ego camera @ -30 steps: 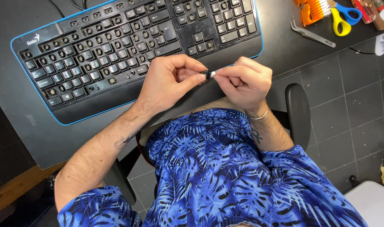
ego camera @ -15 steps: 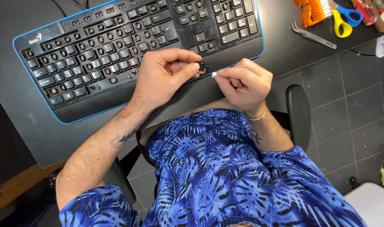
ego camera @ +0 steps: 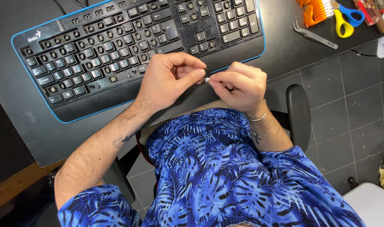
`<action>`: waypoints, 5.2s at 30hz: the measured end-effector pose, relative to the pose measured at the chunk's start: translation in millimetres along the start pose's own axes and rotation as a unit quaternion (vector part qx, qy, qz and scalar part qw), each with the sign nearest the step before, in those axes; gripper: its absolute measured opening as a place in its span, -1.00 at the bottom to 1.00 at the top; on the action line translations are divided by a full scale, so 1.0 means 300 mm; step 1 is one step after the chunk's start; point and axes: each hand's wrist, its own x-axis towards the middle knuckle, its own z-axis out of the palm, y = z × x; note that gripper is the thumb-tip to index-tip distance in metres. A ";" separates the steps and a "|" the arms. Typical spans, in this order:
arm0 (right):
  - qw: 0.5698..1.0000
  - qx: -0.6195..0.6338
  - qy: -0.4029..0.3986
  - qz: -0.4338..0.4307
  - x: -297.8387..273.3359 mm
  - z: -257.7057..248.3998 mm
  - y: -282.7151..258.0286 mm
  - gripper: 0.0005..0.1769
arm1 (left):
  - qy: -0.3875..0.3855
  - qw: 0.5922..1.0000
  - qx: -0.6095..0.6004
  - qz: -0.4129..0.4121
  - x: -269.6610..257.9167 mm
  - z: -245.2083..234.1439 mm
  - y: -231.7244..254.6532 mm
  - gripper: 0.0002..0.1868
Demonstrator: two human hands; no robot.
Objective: The person removes individual keycaps from a black keyboard, cleans each keycap with a cotton swab, and places the cleaned keycaps on the table. The person repeats this process for several keycaps throughout the clip.
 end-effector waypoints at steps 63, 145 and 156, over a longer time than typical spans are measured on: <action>0.999 -0.031 -0.002 0.006 -0.011 -0.005 -0.001 -0.88 | 0.036 0.998 0.027 0.054 0.012 -0.004 -0.015 -0.82; 0.988 -0.089 0.118 0.038 0.003 -0.129 0.061 -0.85 | -0.013 0.864 0.474 0.168 0.350 -0.160 0.010 -0.91; 0.988 -0.091 0.120 0.043 -0.006 -0.128 0.067 -0.86 | -0.045 0.727 0.616 0.301 0.188 -0.089 0.015 -0.55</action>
